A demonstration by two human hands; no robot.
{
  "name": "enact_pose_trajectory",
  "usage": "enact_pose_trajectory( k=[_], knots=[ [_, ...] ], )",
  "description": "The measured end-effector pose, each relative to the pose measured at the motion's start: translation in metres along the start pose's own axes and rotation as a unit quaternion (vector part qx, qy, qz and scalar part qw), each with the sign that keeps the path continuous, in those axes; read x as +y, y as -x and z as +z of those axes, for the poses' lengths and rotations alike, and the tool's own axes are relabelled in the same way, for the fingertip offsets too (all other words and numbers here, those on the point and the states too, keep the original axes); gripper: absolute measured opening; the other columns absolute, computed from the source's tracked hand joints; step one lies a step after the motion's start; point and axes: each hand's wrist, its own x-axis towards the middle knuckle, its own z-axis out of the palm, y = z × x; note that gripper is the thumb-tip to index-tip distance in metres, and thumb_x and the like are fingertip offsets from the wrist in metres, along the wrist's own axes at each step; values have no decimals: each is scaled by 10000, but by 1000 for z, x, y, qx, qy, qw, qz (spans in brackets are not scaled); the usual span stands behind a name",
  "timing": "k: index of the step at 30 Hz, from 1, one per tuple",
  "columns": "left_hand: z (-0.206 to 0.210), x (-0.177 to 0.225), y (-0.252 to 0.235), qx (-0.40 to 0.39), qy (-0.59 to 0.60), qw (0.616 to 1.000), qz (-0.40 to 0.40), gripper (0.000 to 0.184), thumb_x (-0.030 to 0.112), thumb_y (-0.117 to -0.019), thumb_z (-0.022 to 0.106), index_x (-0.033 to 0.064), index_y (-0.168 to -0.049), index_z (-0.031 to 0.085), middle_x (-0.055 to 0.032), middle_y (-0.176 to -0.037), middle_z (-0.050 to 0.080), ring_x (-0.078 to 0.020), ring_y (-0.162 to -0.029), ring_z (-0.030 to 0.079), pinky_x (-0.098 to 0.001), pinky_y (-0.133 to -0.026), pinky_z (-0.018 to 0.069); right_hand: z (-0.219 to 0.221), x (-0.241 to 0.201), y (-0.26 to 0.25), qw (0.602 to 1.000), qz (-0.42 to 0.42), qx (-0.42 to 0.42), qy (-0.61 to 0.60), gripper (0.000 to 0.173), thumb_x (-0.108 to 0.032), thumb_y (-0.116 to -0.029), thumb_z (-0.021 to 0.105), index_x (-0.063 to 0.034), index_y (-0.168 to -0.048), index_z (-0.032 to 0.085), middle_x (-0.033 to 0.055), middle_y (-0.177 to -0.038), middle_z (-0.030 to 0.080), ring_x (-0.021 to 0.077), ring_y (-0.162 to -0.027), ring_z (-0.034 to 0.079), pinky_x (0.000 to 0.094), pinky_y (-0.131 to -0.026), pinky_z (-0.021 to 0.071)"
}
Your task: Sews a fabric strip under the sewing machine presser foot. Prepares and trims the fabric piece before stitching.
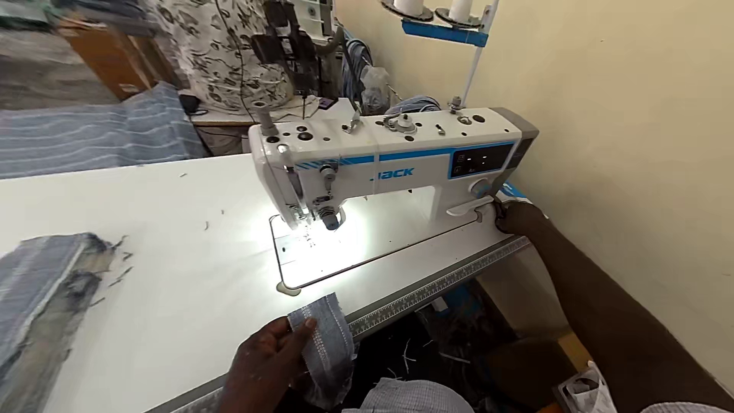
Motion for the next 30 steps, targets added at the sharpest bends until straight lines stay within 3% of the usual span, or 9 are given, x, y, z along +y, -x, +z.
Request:
enact_pose_trajectory(
  k=[6, 9, 11, 13, 16, 19, 22, 26, 30],
  knots=[
    [0, 3, 1, -16, 16, 999, -25, 210, 227, -1016, 657, 22, -1046, 690, -126, -856, 757, -252, -722, 755, -392, -630, 650, 9, 27, -35, 997, -18, -53, 46, 464, -453, -907, 734, 10, -927, 717, 269, -1024, 689, 465, -1030, 655, 697, -862, 489],
    [1, 3, 4, 1, 48, 998, -37, 222, 224, -1023, 644, 9, -1041, 696, -148, -858, 753, -273, -715, 753, -409, -612, 648, 4, 20, -9, 988, 22, -48, -148, 445, -404, -942, 701, 39, -988, 707, 227, -929, 698, 365, -844, 687, 590, -771, 551],
    [4, 3, 10, -5, 84, 995, -54, 231, 214, -1034, 627, -5, -1075, 689, -171, -898, 751, -297, -745, 755, -433, -639, 652, 6, 12, 32, 912, 49, -72, -401, 368, -320, -1044, 579, 21, -1175, 621, 133, -916, 658, 215, -748, 660, 404, -708, 589],
    [10, -3, 18, -21, 109, 992, -65, 236, 215, -1039, 620, 0, -1112, 683, -175, -931, 752, -305, -777, 758, -439, -664, 656, 28, 12, 70, 804, 59, -93, -585, 308, -334, -1064, 531, -56, -1152, 631, 54, -879, 674, 144, -714, 657, 314, -674, 582],
    [19, -16, 24, -14, 132, 989, -60, 233, 238, -1026, 644, 17, -1079, 697, -166, -876, 746, -284, -721, 737, -411, -634, 634, 75, 3, 137, 730, 79, -85, -674, 363, -469, -1016, 598, -111, -1034, 657, -8, -734, 601, 60, -539, 556, 212, -476, 501],
    [22, -17, 23, 3, 129, 990, -55, 238, 270, -1014, 662, 41, -1055, 714, -145, -853, 745, -267, -707, 728, -403, -644, 626, 112, -19, 227, 729, 16, -73, -680, 501, -635, -925, 644, -135, -946, 646, -21, -658, 599, 87, -505, 587, 257, -463, 539],
    [20, -14, 22, 0, 119, 991, -66, 255, 293, -1011, 664, 46, -1044, 717, -145, -856, 740, -269, -709, 722, -408, -650, 623, 127, -32, 286, 743, -83, -201, -633, 626, -701, -791, 736, -110, -988, 675, -7, -756, 677, 134, -612, 663, 322, -562, 595],
    [21, -15, 21, -15, 108, 992, -62, 247, 287, -1009, 666, 58, -1085, 714, -156, -888, 746, -279, -727, 729, -420, -669, 629, 130, -55, 295, 749, -133, -354, -544, 612, -728, -735, 775, -151, -912, 674, -41, -672, 621, 80, -523, 577, 267, -479, 509],
    [24, -16, 21, -9, 104, 993, -60, 259, 304, -1000, 677, 58, -1067, 723, -157, -902, 748, -295, -741, 735, -437, -679, 637, 139, -81, 285, 771, -186, -356, -494, 668, -801, -740, 714, -152, -884, 653, -27, -660, 593, 97, -525, 560, 290, -485, 493]
  ],
)
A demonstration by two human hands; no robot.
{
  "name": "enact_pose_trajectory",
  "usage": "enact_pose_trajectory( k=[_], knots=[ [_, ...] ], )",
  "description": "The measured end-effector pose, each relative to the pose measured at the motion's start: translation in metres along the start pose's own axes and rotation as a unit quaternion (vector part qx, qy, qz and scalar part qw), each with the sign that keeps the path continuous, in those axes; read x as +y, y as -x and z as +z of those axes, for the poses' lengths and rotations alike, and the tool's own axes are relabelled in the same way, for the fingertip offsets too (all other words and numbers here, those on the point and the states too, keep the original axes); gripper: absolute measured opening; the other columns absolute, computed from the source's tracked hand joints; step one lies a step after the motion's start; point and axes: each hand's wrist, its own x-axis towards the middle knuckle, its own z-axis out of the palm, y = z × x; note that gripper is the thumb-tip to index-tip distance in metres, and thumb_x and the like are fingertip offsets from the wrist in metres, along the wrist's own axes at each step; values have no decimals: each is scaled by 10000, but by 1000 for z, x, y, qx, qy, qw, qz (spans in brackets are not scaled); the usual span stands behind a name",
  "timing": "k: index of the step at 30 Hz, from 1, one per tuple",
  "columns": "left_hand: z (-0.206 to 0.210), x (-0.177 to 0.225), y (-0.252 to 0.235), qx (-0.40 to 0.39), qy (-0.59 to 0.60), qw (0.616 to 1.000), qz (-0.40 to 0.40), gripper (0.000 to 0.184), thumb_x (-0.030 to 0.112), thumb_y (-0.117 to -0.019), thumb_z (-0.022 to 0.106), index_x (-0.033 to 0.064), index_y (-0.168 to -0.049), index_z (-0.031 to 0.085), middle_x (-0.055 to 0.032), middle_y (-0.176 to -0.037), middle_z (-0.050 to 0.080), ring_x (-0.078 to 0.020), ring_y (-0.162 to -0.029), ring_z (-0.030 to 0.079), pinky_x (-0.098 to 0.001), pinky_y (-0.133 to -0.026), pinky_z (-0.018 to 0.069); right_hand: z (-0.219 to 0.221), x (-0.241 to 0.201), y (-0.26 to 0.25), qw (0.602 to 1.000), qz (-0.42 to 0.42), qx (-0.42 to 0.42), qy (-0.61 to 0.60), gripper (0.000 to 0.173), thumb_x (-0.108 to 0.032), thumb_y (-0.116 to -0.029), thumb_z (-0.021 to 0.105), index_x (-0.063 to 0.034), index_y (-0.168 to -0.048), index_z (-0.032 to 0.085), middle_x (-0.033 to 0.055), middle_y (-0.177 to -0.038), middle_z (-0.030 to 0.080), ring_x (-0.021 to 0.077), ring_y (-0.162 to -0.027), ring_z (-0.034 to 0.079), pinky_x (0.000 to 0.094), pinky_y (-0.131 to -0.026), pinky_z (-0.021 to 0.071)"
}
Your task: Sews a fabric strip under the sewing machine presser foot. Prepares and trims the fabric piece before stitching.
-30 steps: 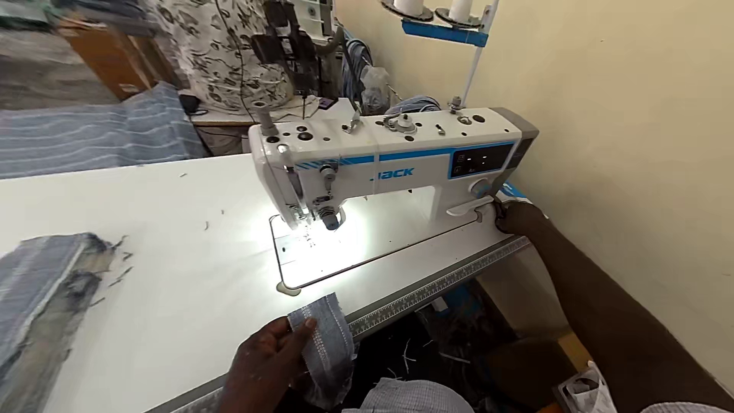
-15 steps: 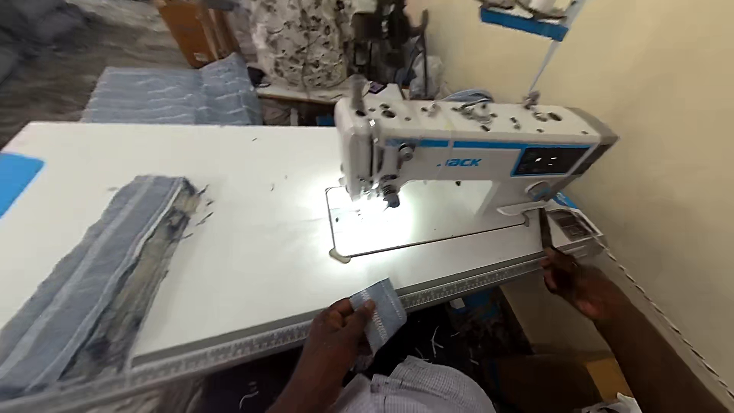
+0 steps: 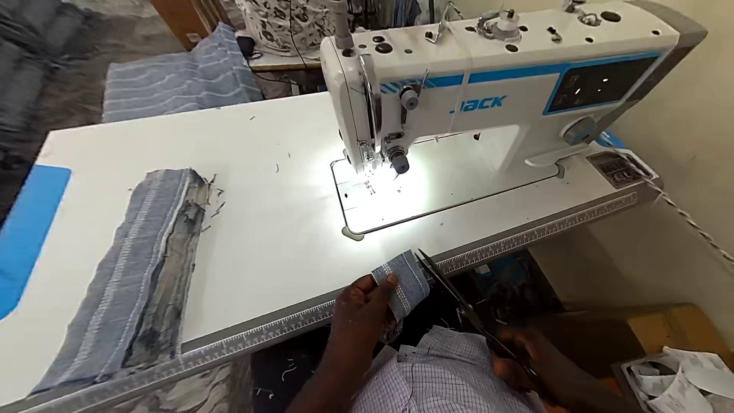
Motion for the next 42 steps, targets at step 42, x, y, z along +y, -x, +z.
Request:
enact_pose_trajectory(
  k=[42],
  knots=[
    [-42, 2, 41, 38, -70, 966, 247, 199, 188, -970, 699, 36, -1097, 720, -46, -845, 736, -134, -698, 696, -269, -642, 603, -295, -59, -36, 878, 134, 442, 124, 518, -514, -973, 657, -1, -1049, 655, 74, -745, 598, 162, -593, 568, 372, -583, 536]
  ],
)
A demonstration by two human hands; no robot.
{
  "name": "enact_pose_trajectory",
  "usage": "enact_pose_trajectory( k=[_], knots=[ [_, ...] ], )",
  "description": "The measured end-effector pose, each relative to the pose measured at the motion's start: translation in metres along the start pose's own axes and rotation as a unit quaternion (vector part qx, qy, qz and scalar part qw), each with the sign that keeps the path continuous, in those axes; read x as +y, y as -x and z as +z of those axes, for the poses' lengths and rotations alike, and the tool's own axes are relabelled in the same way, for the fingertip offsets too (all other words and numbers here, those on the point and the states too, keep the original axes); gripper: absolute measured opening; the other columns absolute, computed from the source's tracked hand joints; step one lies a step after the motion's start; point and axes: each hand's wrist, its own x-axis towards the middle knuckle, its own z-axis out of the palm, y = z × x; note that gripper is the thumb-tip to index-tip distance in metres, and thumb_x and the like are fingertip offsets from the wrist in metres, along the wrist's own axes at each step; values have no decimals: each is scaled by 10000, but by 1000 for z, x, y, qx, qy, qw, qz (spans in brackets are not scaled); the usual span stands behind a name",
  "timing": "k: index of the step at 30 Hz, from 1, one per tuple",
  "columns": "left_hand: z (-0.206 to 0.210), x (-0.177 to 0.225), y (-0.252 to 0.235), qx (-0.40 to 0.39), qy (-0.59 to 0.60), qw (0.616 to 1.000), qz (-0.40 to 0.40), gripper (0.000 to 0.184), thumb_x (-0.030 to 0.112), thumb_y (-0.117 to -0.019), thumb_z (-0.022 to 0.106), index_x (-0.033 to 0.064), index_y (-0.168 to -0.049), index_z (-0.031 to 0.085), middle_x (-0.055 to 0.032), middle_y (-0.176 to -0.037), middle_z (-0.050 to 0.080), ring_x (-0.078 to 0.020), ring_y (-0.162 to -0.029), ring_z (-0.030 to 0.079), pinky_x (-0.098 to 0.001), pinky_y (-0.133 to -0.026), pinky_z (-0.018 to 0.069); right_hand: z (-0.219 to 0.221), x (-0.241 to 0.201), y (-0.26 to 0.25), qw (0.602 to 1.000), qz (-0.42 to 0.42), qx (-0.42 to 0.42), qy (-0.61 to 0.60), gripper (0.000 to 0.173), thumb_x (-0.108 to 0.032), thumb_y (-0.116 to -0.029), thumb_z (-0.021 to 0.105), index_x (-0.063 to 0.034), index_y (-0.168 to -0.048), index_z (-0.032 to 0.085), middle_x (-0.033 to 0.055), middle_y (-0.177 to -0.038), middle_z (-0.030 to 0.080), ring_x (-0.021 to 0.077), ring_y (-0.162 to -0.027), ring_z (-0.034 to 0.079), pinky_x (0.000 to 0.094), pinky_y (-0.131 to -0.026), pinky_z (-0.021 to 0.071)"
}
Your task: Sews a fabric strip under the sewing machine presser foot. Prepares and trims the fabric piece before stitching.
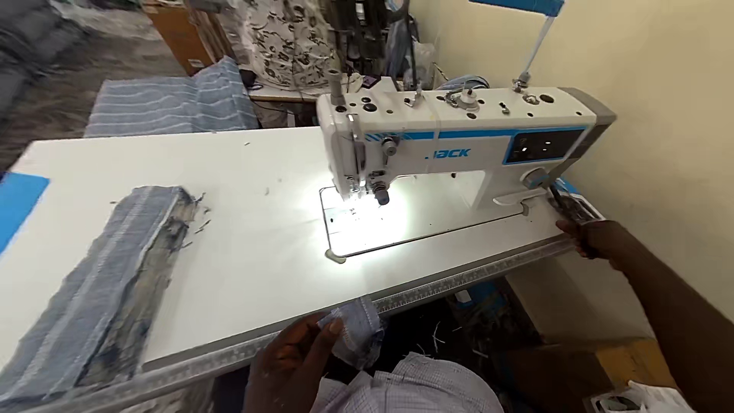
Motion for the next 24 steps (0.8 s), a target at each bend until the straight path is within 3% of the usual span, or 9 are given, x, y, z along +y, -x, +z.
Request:
enact_pose_trajectory(
  k=[4, 7, 8, 9, 11, 14, 18, 22, 24],
  knots=[
    [-6, 1, -7, 3, -21, 1000, -6, 215, 270, -964, 706, 109, -1097, 759, -65, -898, 728, -195, -740, 697, -338, -671, 616, -7, -24, -48, 947, -92, 2, 309, 463, -415, -989, 683, 46, -1008, 720, 301, -939, 681, 473, -881, 654, 702, -809, 485],
    [-10, 11, -11, 16, -20, 1000, 0, 241, 212, -915, 770, 148, -1147, 749, -66, -845, 710, -194, -688, 674, -327, -637, 606, 15, -49, -12, 907, -234, 104, 333, 346, -315, -981, 687, 30, -971, 716, 351, -1002, 666, 593, -986, 624, 809, -781, 436],
    [-11, 15, -13, 20, -17, 1000, 5, 232, 193, -912, 773, 144, -1137, 745, -67, -830, 706, -190, -674, 668, -319, -624, 602, 31, -64, 19, 905, -303, 124, 271, 345, -299, -990, 674, 36, -1063, 706, 353, -1056, 658, 594, -1010, 620, 815, -806, 440],
    [-11, 18, -14, 19, -22, 1000, 12, 189, 203, -926, 761, 146, -1107, 749, -58, -825, 710, -177, -668, 666, -308, -610, 595, 51, -79, 54, 895, -382, 109, 201, 353, -301, -999, 660, 18, -1143, 702, 307, -1090, 675, 529, -1008, 650, 764, -830, 484],
    [-13, 23, -14, -11, -30, 999, 32, 151, 214, -969, 712, 149, -1102, 745, -46, -862, 712, -164, -696, 664, -292, -617, 586, 101, -98, 117, 850, -524, -3, 59, 318, -319, -959, 720, -61, -1144, 719, 117, -1039, 731, 269, -937, 724, 528, -838, 612],
    [-12, 32, -17, -59, -13, 995, 77, 161, 191, -965, 714, 137, -1113, 747, -44, -933, 701, -156, -736, 662, -272, -652, 597, 173, -111, 190, 761, -621, -174, -73, 455, -477, -867, 795, -157, -1184, 734, -48, -1058, 712, 75, -996, 684, 334, -859, 616],
    [-7, 39, -16, -47, 18, 996, 74, 176, 171, -924, 767, 111, -1088, 748, -78, -855, 706, -157, -680, 661, -264, -618, 589, 216, -131, 244, 725, -554, -291, -287, 411, -287, -890, 809, -68, -1224, 712, 7, -986, 683, 121, -852, 680, 300, -733, 630],
    [-10, 43, -7, -31, 6, 996, 81, 154, 189, -953, 733, 118, -1088, 744, -61, -914, 709, -150, -721, 671, -264, -644, 599, 229, -137, 274, 740, -487, -300, -354, 108, -173, -898, 761, -89, -965, 751, 7, -892, 694, 97, -699, 661, 243, -569, 590],
    [-10, 44, -5, -25, 3, 996, 83, 142, 182, -954, 729, 114, -1078, 746, -59, -941, 706, -151, -733, 670, -263, -649, 599, 226, -138, 280, 747, -470, -304, -358, 76, -144, -911, 735, -87, -958, 751, 10, -878, 693, 96, -695, 655, 234, -576, 583]
  ],
)
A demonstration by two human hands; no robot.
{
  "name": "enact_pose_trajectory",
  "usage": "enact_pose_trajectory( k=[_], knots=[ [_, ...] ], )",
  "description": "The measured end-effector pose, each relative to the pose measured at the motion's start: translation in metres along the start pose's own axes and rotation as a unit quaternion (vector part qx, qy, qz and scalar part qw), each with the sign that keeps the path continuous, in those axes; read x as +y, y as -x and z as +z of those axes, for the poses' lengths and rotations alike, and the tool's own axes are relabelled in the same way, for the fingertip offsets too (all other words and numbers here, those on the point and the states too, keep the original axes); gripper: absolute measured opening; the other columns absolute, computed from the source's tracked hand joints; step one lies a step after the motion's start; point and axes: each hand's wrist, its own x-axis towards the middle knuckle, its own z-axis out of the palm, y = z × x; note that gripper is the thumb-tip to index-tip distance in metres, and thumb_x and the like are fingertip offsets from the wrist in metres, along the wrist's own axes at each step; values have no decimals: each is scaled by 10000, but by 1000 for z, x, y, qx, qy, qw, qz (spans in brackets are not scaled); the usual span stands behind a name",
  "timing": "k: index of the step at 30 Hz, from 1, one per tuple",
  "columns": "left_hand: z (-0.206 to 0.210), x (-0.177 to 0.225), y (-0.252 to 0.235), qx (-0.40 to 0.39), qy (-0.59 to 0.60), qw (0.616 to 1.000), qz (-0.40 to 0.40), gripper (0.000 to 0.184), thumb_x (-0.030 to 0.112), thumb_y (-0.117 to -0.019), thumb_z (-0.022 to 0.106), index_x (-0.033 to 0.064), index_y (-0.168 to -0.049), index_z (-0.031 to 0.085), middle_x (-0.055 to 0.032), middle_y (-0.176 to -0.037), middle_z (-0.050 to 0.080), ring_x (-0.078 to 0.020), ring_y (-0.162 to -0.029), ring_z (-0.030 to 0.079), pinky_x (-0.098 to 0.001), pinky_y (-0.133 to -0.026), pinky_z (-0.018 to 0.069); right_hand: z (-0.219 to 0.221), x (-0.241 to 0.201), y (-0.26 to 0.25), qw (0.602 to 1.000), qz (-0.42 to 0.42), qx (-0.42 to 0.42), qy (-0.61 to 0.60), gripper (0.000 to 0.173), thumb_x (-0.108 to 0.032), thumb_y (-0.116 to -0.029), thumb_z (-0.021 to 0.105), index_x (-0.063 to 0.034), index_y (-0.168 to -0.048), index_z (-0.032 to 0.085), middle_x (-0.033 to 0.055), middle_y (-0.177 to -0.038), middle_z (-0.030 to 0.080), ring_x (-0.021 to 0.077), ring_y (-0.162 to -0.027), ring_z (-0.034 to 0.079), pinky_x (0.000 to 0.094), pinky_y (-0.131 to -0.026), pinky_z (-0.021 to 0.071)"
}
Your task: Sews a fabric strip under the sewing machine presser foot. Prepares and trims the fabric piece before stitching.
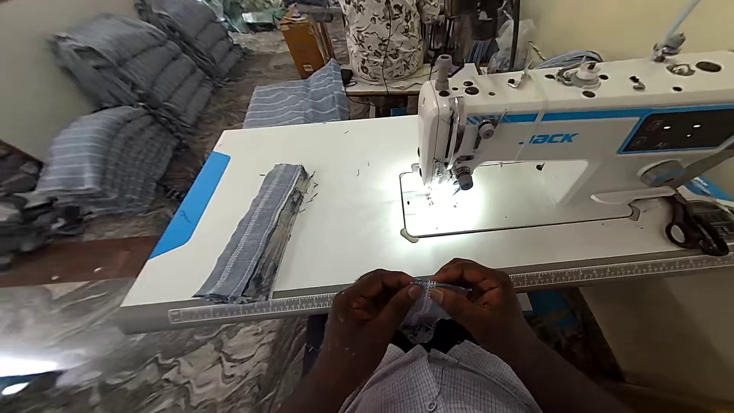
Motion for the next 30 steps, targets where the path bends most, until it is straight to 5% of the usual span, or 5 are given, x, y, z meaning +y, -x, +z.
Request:
enact_pose_trajectory(
  k=[8, 16, 20, 23, 30],
  knots=[
    [10, 1, 3, 29, 11, 999, 21, 164, 214, -967, 723, 101, -1085, 739, -67, -958, 705, -166, -751, 681, -281, -659, 612, 1, -8, -10, 996, -46, 24, 73, 65, -183, -892, 741, -121, -890, 762, -36, -836, 689, 60, -705, 653, 207, -576, 570],
    [11, 12, -4, 67, -56, 991, 106, 125, 121, -864, 788, 116, -985, 755, -21, -909, 724, -162, -764, 701, -287, -659, 628, 0, -15, -13, 993, -85, 26, 80, 54, -139, -887, 748, -87, -903, 752, -23, -844, 695, 51, -699, 657, 199, -580, 581],
    [17, 7, -2, 120, -202, 953, 190, 161, 124, -896, 763, 137, -1057, 768, 24, -1039, 725, -97, -936, 700, -249, -782, 618, 2, -9, -12, 986, -140, 42, 81, 102, -80, -889, 783, -19, -970, 788, 26, -922, 727, 77, -809, 698, 207, -680, 618],
    [20, 5, 4, 89, -329, 910, 236, 337, 166, -931, 723, 138, -1266, 734, 16, -1133, 670, -85, -1004, 603, -244, -816, 522, 1, -6, -12, 980, -149, 89, 103, 106, -65, -879, 768, -23, -975, 781, 17, -915, 727, 64, -781, 693, 204, -663, 613],
    [-14, 17, -16, -80, -165, 970, 160, 243, 189, -989, 686, 117, -1210, 758, 37, -1072, 744, -66, -887, 711, -220, -733, 624, -4, -8, -11, 985, -119, 28, 120, 75, -112, -902, 703, -65, -936, 751, -18, -894, 701, 42, -781, 671, 190, -638, 588]
  ],
)
